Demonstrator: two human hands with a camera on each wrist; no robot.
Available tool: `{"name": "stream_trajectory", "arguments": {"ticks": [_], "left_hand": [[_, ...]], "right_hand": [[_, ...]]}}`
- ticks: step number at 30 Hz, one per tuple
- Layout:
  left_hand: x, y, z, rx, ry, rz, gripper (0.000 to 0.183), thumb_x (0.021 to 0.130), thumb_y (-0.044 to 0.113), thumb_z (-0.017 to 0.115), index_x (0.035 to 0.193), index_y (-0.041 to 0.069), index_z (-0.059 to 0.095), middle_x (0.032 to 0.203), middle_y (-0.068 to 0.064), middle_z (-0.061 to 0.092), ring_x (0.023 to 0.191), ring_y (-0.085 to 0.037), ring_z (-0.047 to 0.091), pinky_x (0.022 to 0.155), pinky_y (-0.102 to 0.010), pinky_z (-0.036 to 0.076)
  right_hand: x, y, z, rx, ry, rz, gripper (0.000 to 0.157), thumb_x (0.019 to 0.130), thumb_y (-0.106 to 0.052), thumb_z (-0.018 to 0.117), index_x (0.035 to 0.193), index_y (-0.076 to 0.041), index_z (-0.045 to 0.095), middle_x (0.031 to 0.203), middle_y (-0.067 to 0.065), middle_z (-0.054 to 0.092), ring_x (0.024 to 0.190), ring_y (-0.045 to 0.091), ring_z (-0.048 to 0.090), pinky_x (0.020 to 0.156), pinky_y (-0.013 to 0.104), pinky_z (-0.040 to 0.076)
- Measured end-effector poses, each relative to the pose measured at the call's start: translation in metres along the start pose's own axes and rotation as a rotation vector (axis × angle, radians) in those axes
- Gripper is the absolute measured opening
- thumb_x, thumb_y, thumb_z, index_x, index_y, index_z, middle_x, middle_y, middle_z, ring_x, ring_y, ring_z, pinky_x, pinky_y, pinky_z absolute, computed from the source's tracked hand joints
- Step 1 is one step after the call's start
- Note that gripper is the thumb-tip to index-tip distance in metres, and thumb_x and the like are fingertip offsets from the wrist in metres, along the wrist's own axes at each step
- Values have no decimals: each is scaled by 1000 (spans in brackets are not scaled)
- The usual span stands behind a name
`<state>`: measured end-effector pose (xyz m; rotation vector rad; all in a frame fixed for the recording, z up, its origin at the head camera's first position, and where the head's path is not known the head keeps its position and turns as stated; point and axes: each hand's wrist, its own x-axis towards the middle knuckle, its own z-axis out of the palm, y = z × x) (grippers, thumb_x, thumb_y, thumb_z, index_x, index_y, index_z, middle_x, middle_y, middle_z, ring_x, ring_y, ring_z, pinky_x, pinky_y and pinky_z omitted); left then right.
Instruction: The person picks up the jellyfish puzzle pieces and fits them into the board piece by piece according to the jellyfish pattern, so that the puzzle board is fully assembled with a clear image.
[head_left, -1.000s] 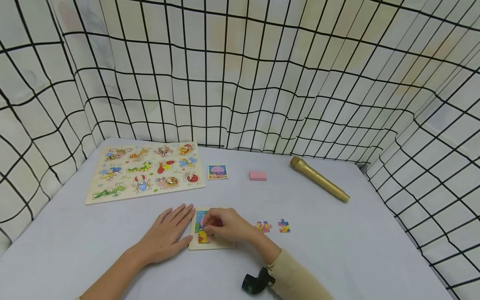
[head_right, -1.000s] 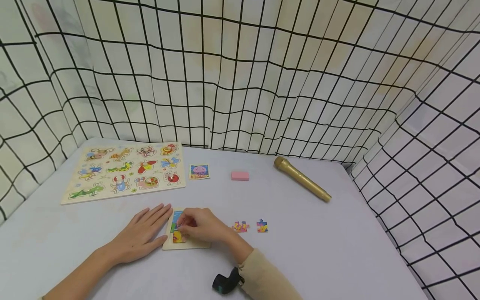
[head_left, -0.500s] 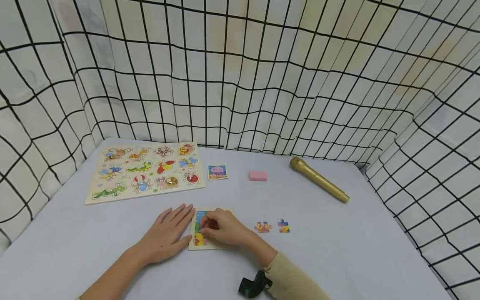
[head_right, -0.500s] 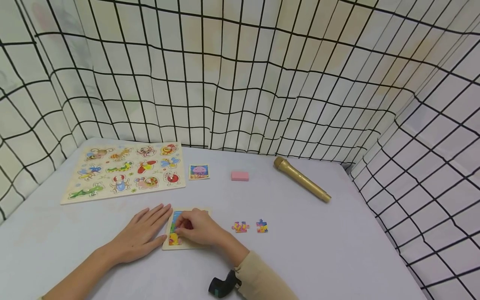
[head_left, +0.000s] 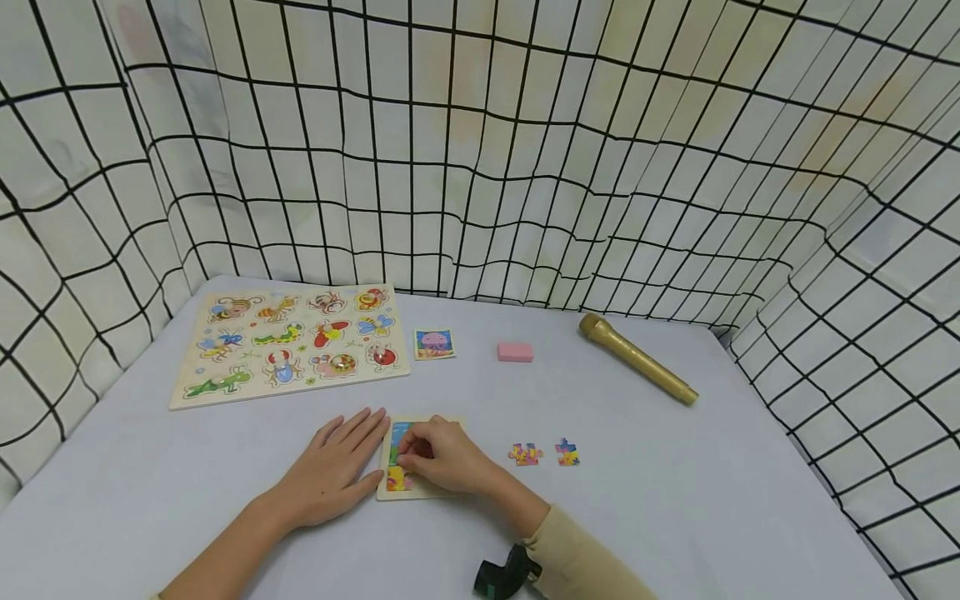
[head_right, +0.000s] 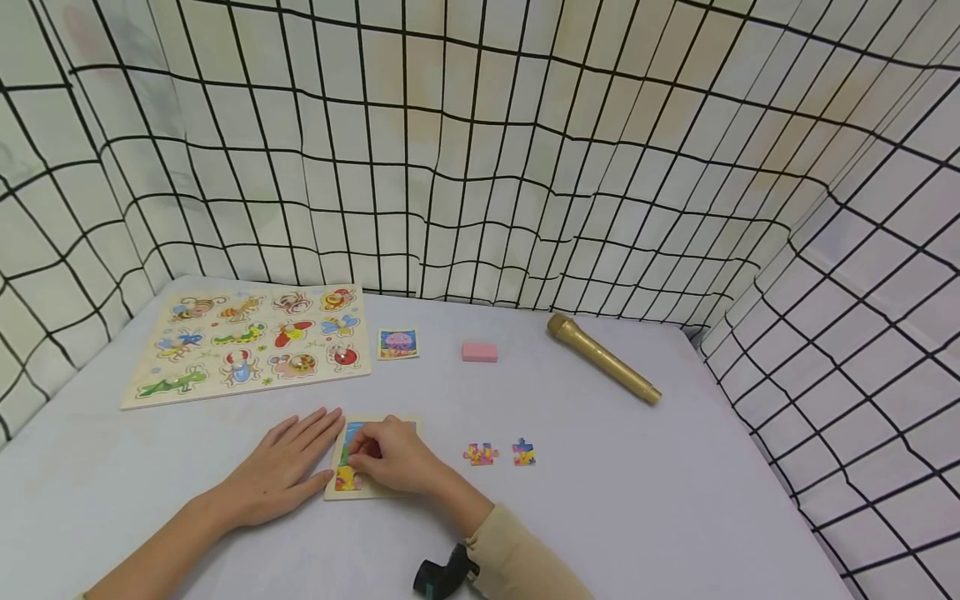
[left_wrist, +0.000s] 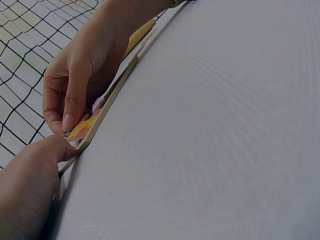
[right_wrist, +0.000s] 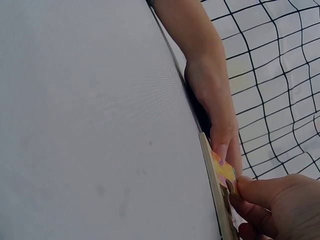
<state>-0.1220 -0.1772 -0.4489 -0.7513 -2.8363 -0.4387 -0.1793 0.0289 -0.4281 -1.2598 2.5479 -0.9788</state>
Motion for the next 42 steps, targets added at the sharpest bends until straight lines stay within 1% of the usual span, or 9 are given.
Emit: {"name": "stream_trajectory", "arguments": {"ticks": [2, 9, 16, 20, 23, 26, 32, 38, 42], "left_hand": [[0, 0, 0, 4, 10, 4, 64, 90, 38, 51, 140, 2, 35, 145, -11, 32, 134, -30, 24, 106, -50, 13], [0, 1, 0, 13, 56, 26, 62, 89, 37, 52, 138, 1, 38, 144, -12, 35, 132, -31, 27, 104, -51, 16], [1, 1, -2, 7, 27, 14, 63, 91, 38, 50, 140, 2, 35, 145, -10, 33, 134, -30, 24, 106, -50, 14], [1, 0, -1, 11, 29, 17, 63, 90, 38, 50, 140, 2, 35, 145, -11, 33, 134, -30, 24, 105, -51, 14], [1, -1, -1, 12, 28, 16, 63, 90, 38, 51, 140, 2, 35, 145, -11, 33, 134, -30, 24, 105, -51, 14], [2, -1, 0, 7, 12, 10, 64, 90, 38, 51, 141, 2, 34, 146, -11, 31, 134, -30, 23, 106, -50, 12], [3, -2, -1, -4, -17, -5, 65, 90, 39, 50, 141, 3, 32, 147, -10, 29, 135, -29, 20, 107, -50, 10], [1, -2, 0, -4, -22, -8, 65, 91, 39, 50, 142, 3, 32, 147, -10, 29, 135, -29, 20, 107, -49, 9], [0, -2, 1, -2, -10, 1, 64, 91, 39, 50, 141, 3, 33, 146, -10, 30, 135, -29, 21, 107, -50, 11]], "right_hand": [[0, 0, 1, -12, -1, 2, 5, 87, -19, 63, 86, -14, 63, 70, -13, 51, 69, 1, 42, 60, 13, 37], [0, 0, 1, -112, 2, -16, 6, 86, -23, 65, 85, -18, 66, 67, -16, 51, 69, 2, 39, 59, 16, 32], [-1, 0, 0, -153, -3, -30, 7, 82, -25, 69, 85, -19, 67, 70, -20, 52, 72, 1, 38, 62, 18, 30], [-1, 0, -1, -153, -3, -31, 9, 81, -25, 71, 87, -19, 68, 73, -20, 54, 73, 0, 40, 63, 18, 31], [-1, 1, -2, -142, -5, -34, 10, 81, -25, 71, 86, -18, 67, 73, -18, 55, 72, -1, 41, 63, 17, 32], [-1, 2, -4, -132, -17, -52, 10, 81, -24, 71, 85, -17, 66, 74, -16, 57, 72, -1, 43, 64, 14, 34], [0, 1, -8, -148, -52, -92, 9, 82, -22, 70, 86, -16, 66, 76, -15, 57, 72, -1, 45, 64, 11, 36], [-1, 0, -8, -165, -57, -108, 15, 80, -28, 71, 87, -16, 66, 76, -15, 56, 71, -2, 44, 64, 10, 35], [-1, 0, -7, -183, -60, -108, 17, 80, -32, 71, 87, -17, 66, 74, -16, 54, 71, -1, 43, 64, 11, 34]]}}
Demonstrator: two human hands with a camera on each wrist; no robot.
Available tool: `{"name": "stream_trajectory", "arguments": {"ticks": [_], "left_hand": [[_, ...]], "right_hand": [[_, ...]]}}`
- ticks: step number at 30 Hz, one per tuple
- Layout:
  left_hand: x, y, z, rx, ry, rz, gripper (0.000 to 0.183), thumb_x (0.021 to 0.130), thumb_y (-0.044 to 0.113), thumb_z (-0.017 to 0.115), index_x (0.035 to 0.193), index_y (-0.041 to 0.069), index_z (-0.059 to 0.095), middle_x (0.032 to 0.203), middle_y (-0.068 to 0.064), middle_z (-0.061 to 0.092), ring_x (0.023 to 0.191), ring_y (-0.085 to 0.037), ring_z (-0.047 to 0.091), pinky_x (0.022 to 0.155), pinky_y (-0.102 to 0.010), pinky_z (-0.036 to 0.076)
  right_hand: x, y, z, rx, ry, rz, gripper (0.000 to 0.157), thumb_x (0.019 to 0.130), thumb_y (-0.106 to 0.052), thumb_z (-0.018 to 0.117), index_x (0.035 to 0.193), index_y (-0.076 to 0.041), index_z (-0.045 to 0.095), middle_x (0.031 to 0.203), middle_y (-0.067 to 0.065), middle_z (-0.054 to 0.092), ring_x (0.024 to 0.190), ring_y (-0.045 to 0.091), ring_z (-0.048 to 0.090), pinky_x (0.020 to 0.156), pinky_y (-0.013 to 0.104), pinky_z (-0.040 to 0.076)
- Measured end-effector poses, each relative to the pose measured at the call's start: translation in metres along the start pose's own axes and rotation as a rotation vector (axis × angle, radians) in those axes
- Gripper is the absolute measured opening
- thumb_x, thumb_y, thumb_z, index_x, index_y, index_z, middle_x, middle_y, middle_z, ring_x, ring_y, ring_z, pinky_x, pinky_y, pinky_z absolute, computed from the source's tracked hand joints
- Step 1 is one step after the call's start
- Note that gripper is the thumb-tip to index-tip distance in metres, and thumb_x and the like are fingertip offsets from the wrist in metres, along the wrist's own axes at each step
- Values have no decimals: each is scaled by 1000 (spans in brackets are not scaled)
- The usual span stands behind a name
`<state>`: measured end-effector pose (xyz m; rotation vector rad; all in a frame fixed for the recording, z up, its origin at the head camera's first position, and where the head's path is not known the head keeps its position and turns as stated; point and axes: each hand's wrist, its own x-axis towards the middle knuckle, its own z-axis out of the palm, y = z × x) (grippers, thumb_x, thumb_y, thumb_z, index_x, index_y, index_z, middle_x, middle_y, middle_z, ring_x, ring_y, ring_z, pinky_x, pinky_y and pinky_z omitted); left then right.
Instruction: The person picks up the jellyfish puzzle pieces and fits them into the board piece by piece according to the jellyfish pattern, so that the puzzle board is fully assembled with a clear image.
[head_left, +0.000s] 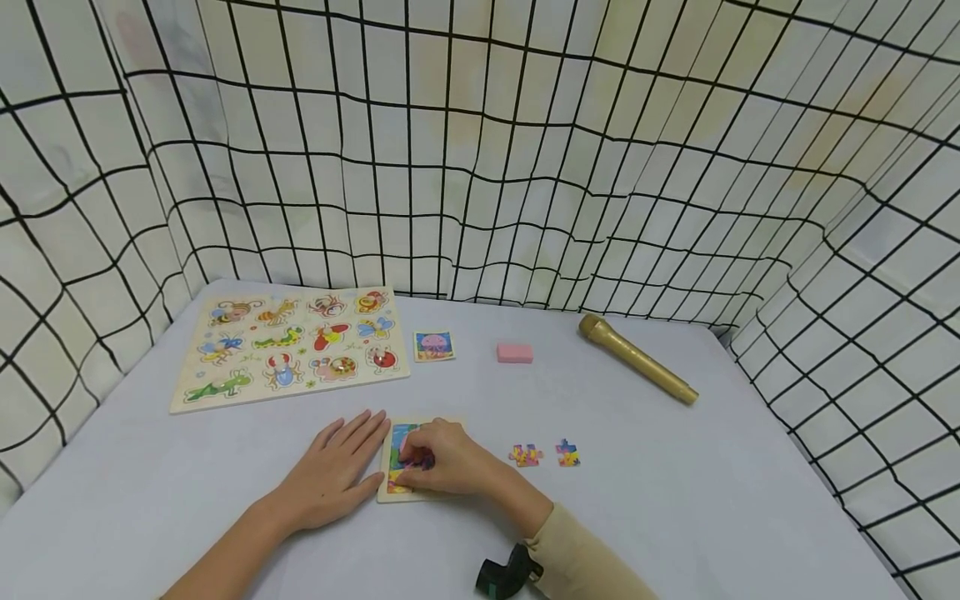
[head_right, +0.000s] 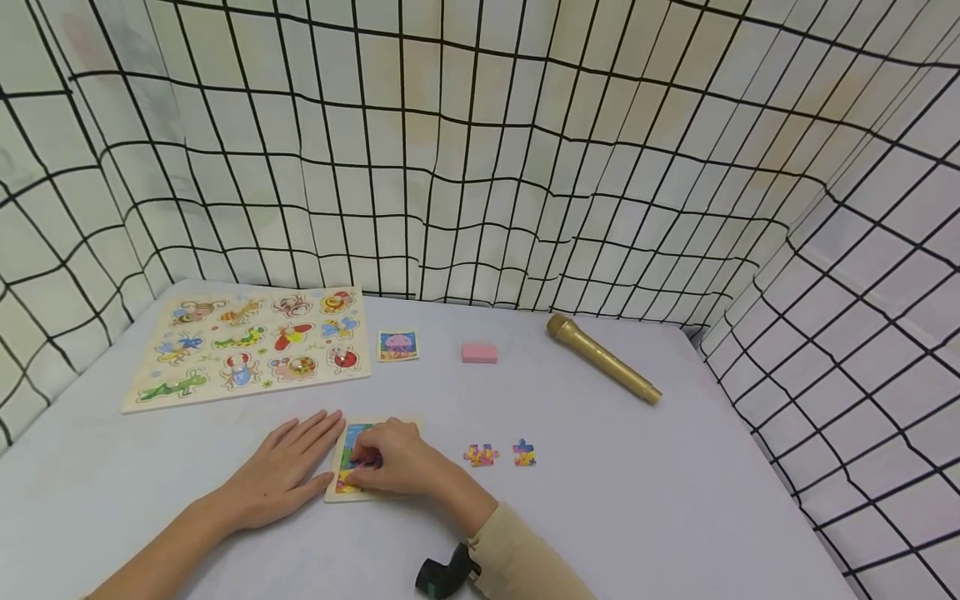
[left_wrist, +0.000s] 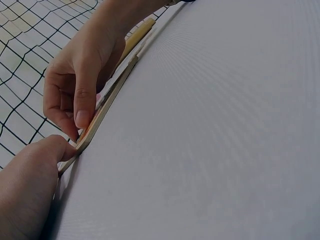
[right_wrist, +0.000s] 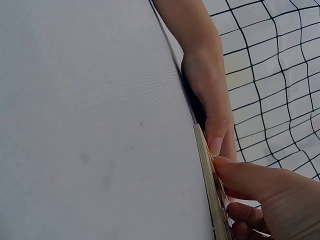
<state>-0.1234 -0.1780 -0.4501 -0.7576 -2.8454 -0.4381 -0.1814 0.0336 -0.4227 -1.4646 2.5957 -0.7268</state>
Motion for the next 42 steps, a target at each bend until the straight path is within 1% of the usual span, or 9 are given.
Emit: {"name": "stream_trajectory", "arguments": {"ticks": [7, 12, 16, 20, 23, 26, 33, 39, 42], "left_hand": [[0, 1, 1, 7, 37, 19, 63, 90, 38, 51, 140, 2, 35, 145, -12, 33, 133, -31, 25, 105, -51, 14], [0, 2, 0, 5, 35, 15, 63, 91, 38, 50, 140, 2, 35, 145, -11, 33, 134, -30, 24, 105, -50, 14], [0, 2, 0, 8, 47, 23, 63, 90, 38, 51, 139, 1, 36, 144, -12, 34, 133, -31, 26, 105, -50, 15], [0, 2, 0, 8, 31, 14, 63, 91, 38, 50, 140, 2, 35, 145, -11, 33, 134, -30, 24, 105, -50, 14], [0, 1, 0, 4, 10, 4, 64, 91, 39, 49, 141, 2, 33, 146, -10, 31, 135, -29, 22, 106, -49, 12], [0, 1, 0, 0, 2, 3, 64, 91, 39, 49, 141, 2, 33, 146, -10, 31, 135, -29, 22, 106, -49, 11], [0, 1, 0, 2, 1, 3, 64, 91, 39, 49, 141, 2, 33, 146, -10, 31, 135, -29, 22, 106, -49, 11], [0, 1, 0, 4, 11, 10, 63, 92, 39, 48, 141, 2, 34, 146, -11, 31, 134, -30, 23, 106, -50, 12], [0, 1, 0, 5, 12, 10, 63, 92, 39, 48, 141, 2, 33, 146, -11, 31, 134, -30, 23, 106, -50, 12]], "right_hand": [[-1, 1, 0, -6, 6, -17, 18, 80, -34, 71, 86, -18, 66, 74, -16, 55, 71, -2, 43, 64, 11, 34], [-2, 2, 1, 9, 20, -3, 19, 79, -35, 72, 87, -18, 68, 75, -17, 56, 72, -3, 43, 64, 10, 35], [-4, 4, 2, 28, 33, 12, 22, 78, -35, 72, 90, -17, 72, 78, -17, 58, 74, -3, 44, 64, 10, 36], [-6, 5, 3, 28, 55, 7, 24, 77, -35, 72, 93, -16, 74, 80, -17, 60, 74, -3, 44, 62, 9, 36], [-7, 6, 4, 20, 83, -10, 26, 76, -35, 73, 94, -16, 74, 80, -16, 60, 73, -3, 45, 61, 9, 36], [-8, 7, 6, 11, 109, -22, 26, 75, -34, 74, 94, -16, 75, 82, -14, 62, 74, -4, 45, 61, 8, 36], [-10, 7, 10, 2, 148, 3, 26, 74, -33, 76, 94, -17, 75, 83, -11, 61, 76, -2, 43, 61, 9, 34], [-12, 8, 13, -12, 192, -6, 25, 72, -32, 78, 92, -17, 76, 86, -8, 59, 77, 0, 43, 62, 9, 32], [-12, 8, 13, -9, 197, -11, 25, 72, -31, 78, 91, -16, 76, 86, -8, 59, 78, 0, 44, 62, 9, 33]]}}
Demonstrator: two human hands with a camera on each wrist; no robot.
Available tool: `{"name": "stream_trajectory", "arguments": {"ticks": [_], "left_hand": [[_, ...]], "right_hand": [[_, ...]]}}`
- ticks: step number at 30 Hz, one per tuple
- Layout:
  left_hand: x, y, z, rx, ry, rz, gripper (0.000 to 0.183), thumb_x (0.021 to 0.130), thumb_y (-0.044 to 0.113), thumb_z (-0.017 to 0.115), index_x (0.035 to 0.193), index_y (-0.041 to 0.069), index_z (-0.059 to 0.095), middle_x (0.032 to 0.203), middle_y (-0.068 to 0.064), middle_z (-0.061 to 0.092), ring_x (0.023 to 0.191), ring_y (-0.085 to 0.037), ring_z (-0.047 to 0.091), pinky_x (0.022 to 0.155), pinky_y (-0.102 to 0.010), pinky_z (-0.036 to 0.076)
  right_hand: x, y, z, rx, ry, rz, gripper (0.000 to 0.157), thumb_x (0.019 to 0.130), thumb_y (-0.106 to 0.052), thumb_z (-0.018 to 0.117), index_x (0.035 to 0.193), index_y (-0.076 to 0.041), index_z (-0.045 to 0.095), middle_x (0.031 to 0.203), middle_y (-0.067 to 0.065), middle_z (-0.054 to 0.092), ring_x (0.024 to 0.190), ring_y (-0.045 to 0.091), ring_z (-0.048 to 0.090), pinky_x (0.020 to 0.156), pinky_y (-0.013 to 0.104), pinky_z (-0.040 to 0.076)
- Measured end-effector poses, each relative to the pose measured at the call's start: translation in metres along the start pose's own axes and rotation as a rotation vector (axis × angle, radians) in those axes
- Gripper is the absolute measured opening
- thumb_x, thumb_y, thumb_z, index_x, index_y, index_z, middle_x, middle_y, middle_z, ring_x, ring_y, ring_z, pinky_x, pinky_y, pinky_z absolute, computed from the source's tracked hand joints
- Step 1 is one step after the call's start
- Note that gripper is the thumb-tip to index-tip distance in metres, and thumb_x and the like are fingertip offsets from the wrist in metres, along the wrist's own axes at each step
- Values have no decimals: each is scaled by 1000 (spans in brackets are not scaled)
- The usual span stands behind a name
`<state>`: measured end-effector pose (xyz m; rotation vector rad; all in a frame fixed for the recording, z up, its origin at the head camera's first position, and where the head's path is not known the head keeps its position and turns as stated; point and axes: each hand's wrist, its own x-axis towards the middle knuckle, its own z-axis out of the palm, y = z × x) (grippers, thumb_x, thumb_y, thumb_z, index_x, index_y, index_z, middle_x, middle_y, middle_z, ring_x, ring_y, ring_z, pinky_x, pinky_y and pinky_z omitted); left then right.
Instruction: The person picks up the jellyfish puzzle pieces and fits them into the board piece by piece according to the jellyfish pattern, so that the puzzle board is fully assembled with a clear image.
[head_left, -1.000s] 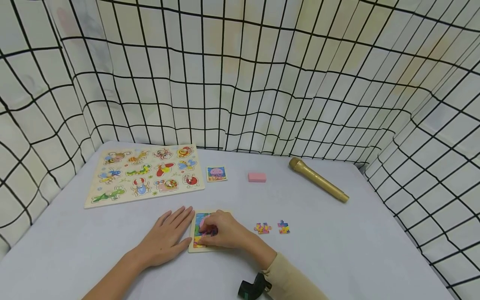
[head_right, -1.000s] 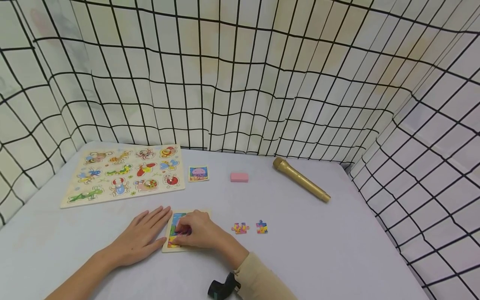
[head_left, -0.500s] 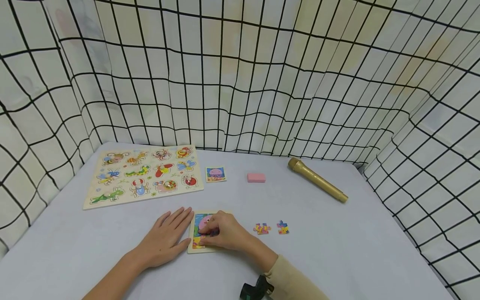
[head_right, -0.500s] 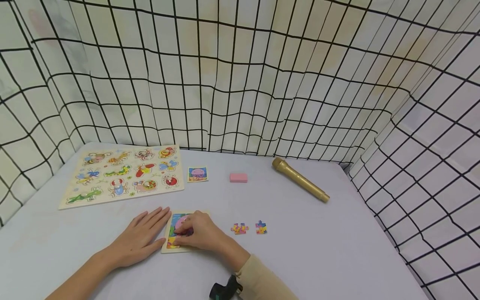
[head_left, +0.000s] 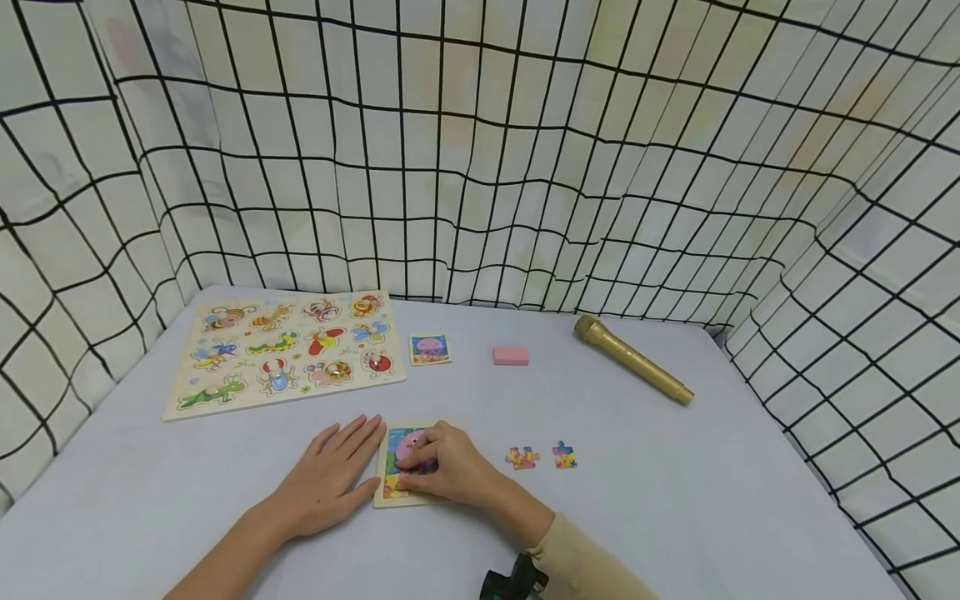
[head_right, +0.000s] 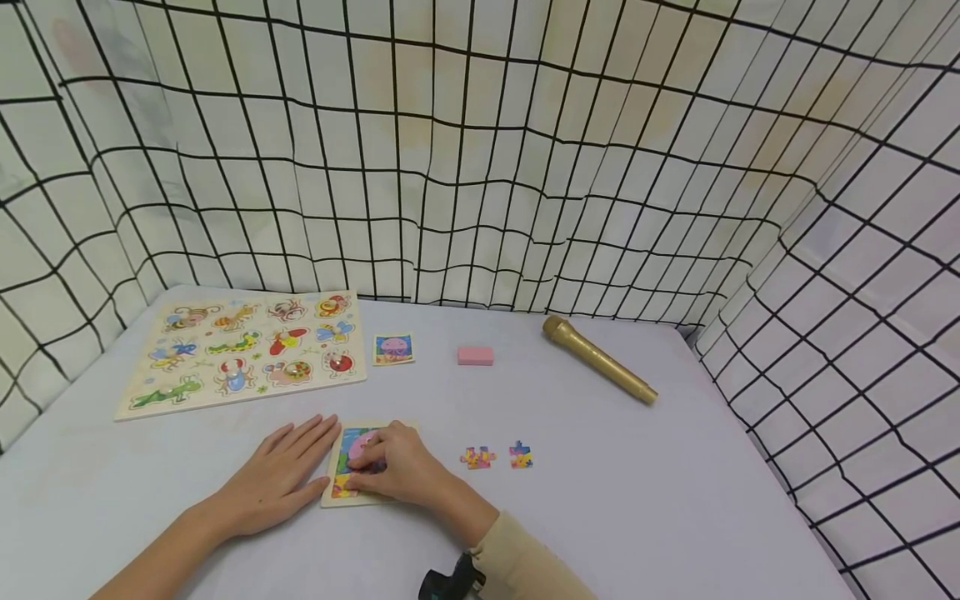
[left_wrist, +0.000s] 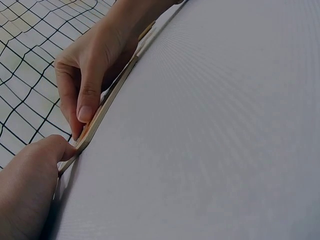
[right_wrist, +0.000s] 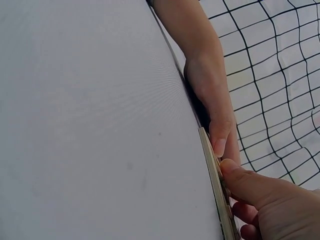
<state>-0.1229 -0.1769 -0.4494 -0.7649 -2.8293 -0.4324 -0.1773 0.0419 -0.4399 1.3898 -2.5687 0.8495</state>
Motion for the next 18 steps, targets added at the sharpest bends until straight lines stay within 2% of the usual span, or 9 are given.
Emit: {"name": "stream_trajectory", "arguments": {"ticks": [18], "left_hand": [[0, -2, 2, -3, -5, -10, 64, 92, 40, 48, 141, 3, 32, 147, -11, 30, 135, -29, 21, 106, -50, 11]], "right_hand": [[3, -4, -4, -69, -41, -62, 22, 76, -32, 75, 89, -15, 76, 85, -7, 59, 76, 0, 45, 63, 7, 31]]}}
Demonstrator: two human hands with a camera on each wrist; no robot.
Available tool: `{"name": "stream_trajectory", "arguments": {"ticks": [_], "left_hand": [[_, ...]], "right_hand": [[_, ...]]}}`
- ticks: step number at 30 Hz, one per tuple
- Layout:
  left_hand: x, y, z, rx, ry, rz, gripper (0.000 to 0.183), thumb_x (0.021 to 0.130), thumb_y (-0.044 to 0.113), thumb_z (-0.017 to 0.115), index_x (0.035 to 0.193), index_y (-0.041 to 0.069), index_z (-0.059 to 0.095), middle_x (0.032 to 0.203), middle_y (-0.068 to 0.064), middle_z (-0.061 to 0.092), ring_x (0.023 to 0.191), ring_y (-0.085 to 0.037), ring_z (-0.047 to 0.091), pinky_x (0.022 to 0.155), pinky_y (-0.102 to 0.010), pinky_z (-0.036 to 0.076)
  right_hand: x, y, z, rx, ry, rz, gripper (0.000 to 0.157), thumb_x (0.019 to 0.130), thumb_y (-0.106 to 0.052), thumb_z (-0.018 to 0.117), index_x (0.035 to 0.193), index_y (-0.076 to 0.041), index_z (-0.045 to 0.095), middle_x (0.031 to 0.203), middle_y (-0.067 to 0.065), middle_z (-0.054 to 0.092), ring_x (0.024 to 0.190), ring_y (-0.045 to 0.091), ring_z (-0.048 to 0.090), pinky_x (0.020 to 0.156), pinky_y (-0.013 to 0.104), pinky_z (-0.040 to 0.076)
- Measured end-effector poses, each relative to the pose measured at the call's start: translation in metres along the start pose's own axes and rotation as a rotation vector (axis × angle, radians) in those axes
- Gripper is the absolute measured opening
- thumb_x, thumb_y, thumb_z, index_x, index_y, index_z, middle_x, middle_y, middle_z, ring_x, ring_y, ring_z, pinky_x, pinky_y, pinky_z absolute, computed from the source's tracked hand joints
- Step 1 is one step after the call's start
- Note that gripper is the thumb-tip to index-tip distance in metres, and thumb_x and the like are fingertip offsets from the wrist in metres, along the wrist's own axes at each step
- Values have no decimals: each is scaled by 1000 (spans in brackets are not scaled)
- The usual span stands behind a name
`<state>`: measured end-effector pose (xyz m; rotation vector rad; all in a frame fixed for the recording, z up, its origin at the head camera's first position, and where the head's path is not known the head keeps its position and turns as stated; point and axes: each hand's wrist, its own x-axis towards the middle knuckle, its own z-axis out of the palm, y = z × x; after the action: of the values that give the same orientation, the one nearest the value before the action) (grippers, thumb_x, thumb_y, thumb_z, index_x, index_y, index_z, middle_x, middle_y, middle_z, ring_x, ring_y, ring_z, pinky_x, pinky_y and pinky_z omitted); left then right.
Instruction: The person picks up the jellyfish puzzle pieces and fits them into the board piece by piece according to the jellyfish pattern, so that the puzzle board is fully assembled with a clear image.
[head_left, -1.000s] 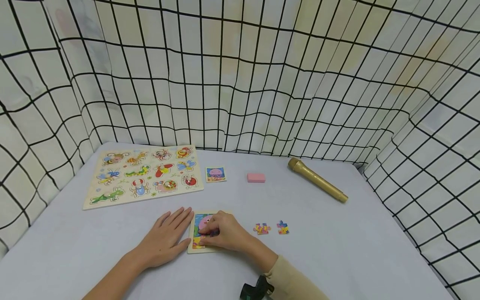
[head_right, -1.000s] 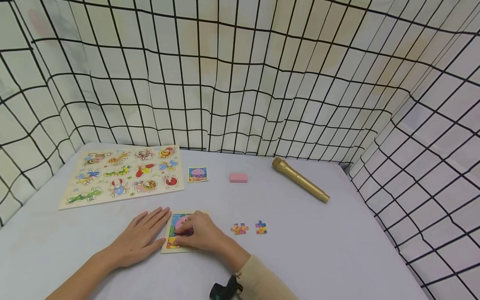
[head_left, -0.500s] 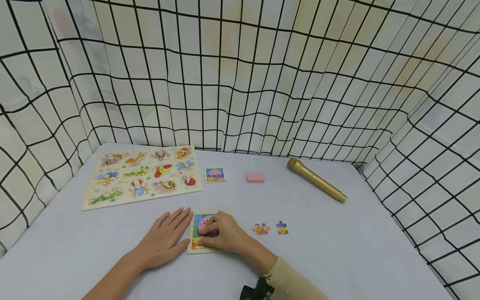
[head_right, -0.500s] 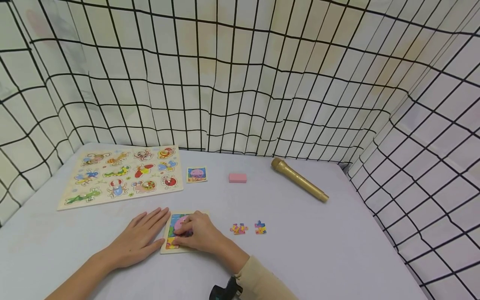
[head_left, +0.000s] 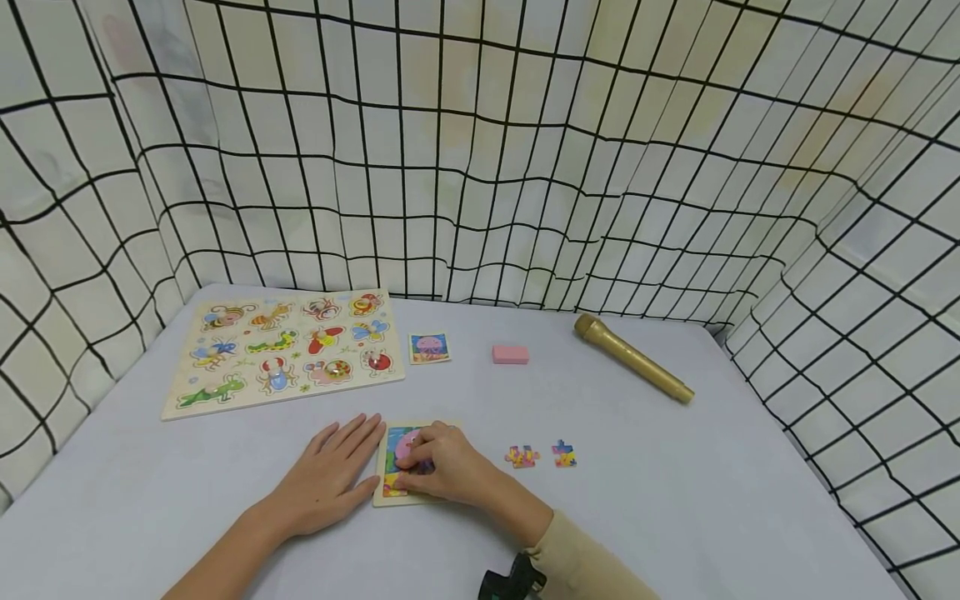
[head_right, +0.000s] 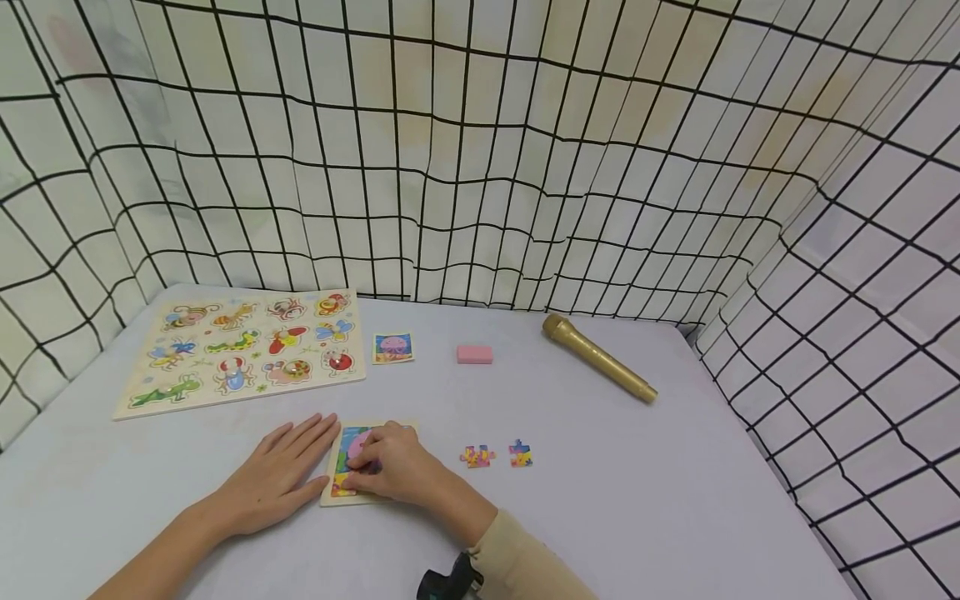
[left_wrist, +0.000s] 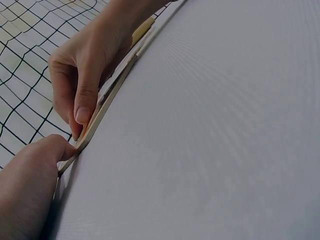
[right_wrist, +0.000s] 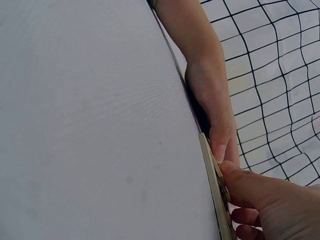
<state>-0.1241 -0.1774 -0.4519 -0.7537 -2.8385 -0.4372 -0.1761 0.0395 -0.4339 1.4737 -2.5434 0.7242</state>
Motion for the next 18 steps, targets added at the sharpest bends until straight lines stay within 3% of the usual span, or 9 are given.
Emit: {"name": "stream_trajectory", "arguments": {"ticks": [10, 18], "left_hand": [[0, 1, -2, -14, -16, -4, 63, 92, 40, 48, 141, 3, 33, 147, -11, 30, 135, -29, 21, 106, -50, 11], [1, 1, -4, -5, -34, -9, 64, 92, 40, 48, 142, 3, 32, 147, -11, 29, 135, -29, 20, 107, -50, 10]], "right_hand": [[1, -6, -6, -69, -48, 3, 31, 72, -42, 76, 90, -17, 75, 87, -10, 57, 83, 0, 46, 69, 13, 32], [0, -6, -8, -147, -52, -69, 38, 71, -45, 75, 95, -16, 74, 89, -6, 58, 83, 3, 47, 70, 10, 33]]}}
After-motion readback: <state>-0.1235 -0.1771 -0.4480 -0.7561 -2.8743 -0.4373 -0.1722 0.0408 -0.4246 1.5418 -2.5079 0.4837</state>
